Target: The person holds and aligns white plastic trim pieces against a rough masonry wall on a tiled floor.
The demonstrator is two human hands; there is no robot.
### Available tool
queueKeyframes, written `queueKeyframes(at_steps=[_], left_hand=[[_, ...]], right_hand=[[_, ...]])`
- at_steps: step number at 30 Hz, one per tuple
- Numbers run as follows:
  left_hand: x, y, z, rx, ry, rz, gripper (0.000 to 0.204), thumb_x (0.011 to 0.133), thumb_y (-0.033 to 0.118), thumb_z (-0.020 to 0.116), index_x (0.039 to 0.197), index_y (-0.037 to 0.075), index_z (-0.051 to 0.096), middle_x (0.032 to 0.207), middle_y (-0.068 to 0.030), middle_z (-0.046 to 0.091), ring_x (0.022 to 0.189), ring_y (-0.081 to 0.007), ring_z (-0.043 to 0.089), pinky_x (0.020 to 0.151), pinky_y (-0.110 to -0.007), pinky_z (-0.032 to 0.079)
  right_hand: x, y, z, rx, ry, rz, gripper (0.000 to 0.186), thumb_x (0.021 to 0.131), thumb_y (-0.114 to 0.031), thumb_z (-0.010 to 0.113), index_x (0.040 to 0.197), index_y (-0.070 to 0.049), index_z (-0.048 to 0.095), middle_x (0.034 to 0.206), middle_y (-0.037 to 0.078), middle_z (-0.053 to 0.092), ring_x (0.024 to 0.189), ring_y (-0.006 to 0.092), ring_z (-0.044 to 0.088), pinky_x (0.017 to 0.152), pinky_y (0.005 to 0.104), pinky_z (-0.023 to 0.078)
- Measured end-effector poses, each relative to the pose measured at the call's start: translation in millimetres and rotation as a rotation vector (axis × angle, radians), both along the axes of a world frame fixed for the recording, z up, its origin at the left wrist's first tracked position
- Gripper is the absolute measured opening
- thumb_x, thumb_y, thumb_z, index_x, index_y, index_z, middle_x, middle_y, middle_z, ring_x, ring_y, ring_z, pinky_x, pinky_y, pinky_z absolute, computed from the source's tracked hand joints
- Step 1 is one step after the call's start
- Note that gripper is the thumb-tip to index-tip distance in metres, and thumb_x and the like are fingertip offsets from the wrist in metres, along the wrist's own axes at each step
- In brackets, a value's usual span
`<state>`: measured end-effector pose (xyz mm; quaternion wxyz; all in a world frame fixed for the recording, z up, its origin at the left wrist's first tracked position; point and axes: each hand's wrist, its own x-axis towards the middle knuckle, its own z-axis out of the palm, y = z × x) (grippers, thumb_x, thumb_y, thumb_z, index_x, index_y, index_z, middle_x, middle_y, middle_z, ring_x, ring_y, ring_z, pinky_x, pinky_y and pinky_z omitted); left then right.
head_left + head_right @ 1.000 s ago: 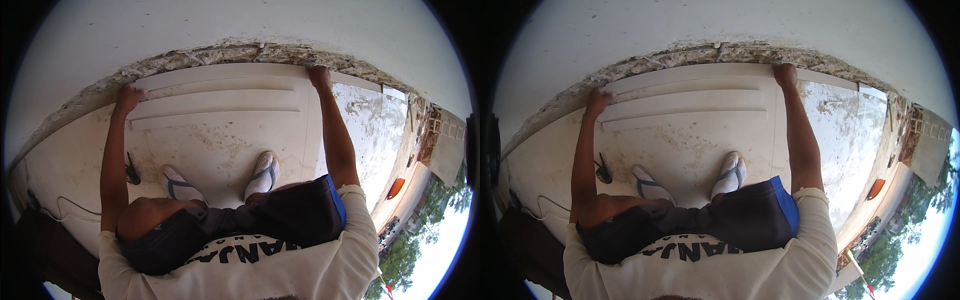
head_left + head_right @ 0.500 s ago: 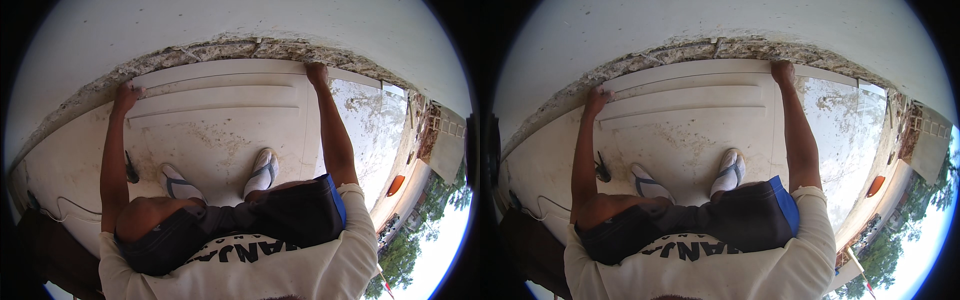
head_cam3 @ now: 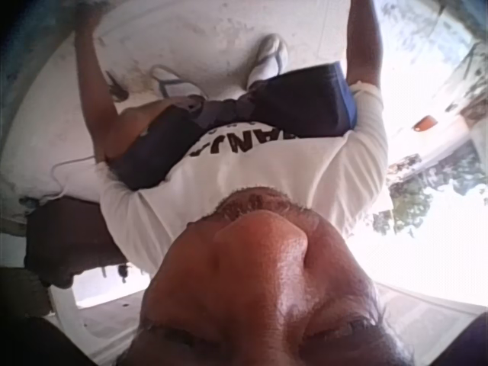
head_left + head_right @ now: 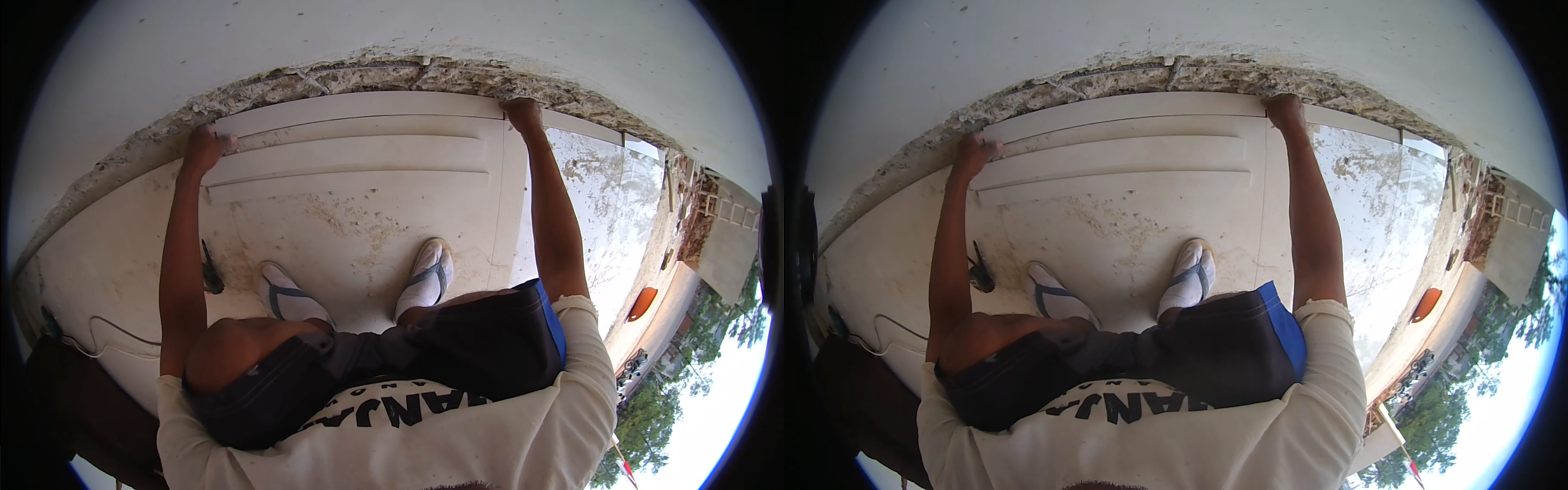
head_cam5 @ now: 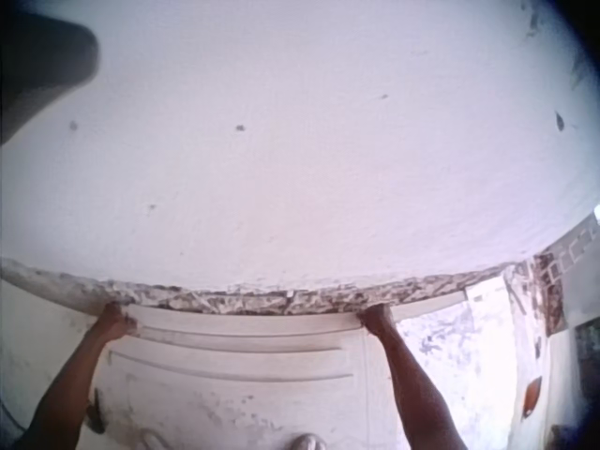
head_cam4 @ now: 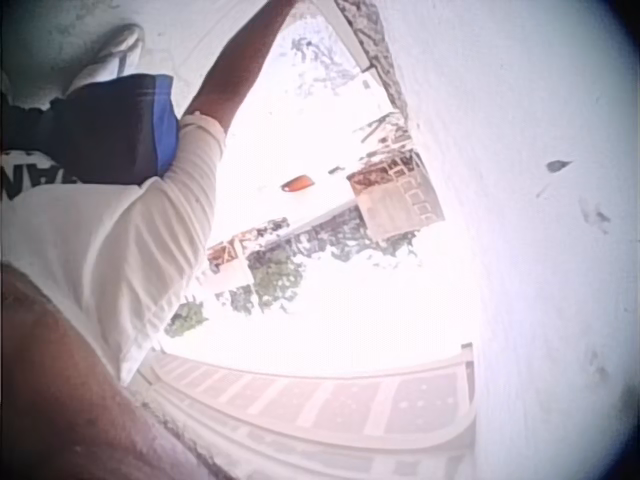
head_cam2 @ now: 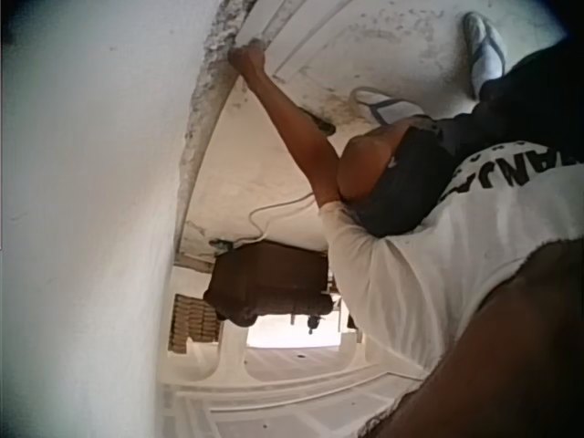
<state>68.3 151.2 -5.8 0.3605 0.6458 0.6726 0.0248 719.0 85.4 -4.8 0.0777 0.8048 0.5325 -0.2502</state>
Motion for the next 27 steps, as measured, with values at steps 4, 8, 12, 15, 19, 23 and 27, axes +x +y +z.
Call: queueKeyframes(at_steps=[4,8,12,15,19,23,27], left_hand=[[12,5,1,-0.014,-0.006,-0.001,0.033,0.074,0.024,0.073,0.091,-0.004,0.068,0.075,-0.0156,0.067,0.068,-0.0236,0.064,0.065,-0.035,0.049],[0,4,-4,0.005,-0.014,-0.023,0.036,0.072,0.026,0.073,0.091,-0.004,0.068,0.078,-0.0173,0.068,0.073,-0.0263,0.066,0.069,-0.035,0.049],[12,8,10,-0.042,0.039,-0.090,0.039,0.072,0.028,0.073,0.092,-0.005,0.067,0.082,-0.0191,0.068,0.077,-0.0283,0.066,0.071,-0.036,0.050],[9,4,12,-0.068,-0.043,-0.039,0.040,0.072,0.029,0.073,0.092,-0.005,0.067,0.083,-0.0196,0.068,0.078,-0.0296,0.066,0.072,-0.036,0.050],[10,2,13,-0.001,0.088,-0.100,0.040,0.072,0.030,0.073,0.092,-0.005,0.067,0.083,-0.0188,0.068,0.077,-0.0282,0.066,0.072,-0.036,0.050],[7,7,17,-0.080,0.067,-0.063,0.041,0.071,0.030,0.074,0.092,-0.005,0.067,0.082,-0.0184,0.068,0.075,-0.0268,0.066,0.071,-0.036,0.050],[17,14,14,-0.167,0.059,-0.015,0.040,0.069,0.029,0.076,0.088,-0.005,0.068,0.077,-0.0173,0.067,0.070,-0.0262,0.066,0.068,-0.037,0.051]], right_hand=[[16,5,2,0.135,-0.202,0.340,0.035,0.084,-0.040,0.057,0.099,-0.010,0.068,0.096,0.018,0.067,0.091,0.0379,0.063,0.081,0.0465,0.050],[-12,7,14,0.126,-0.111,0.052,0.035,0.086,-0.040,0.055,0.098,-0.009,0.068,0.097,0.019,0.066,0.091,0.0386,0.063,0.080,0.0464,0.050],[-6,4,10,0.110,-0.185,0.124,0.034,0.087,-0.040,0.055,0.098,-0.010,0.068,0.096,0.020,0.066,0.092,0.0400,0.062,0.079,0.0475,0.050],[0,8,6,0.112,-0.182,0.205,0.033,0.086,-0.039,0.056,0.097,-0.011,0.068,0.095,0.021,0.065,0.091,0.0409,0.062,0.078,0.0486,0.050],[7,6,1,0.151,-0.115,0.177,0.033,0.085,-0.040,0.057,0.095,-0.010,0.068,0.094,0.021,0.066,0.091,0.0415,0.062,0.078,0.0494,0.050],[7,7,-8,0.154,-0.093,0.181,0.035,0.084,-0.042,0.057,0.093,-0.010,0.068,0.095,0.020,0.066,0.091,0.0422,0.062,0.079,0.0501,0.050],[26,4,-21,0.168,-0.301,0.366,0.030,0.085,-0.037,0.056,0.092,-0.010,0.068,0.097,0.020,0.066,0.094,0.0411,0.062,0.080,0.0497,0.050]])
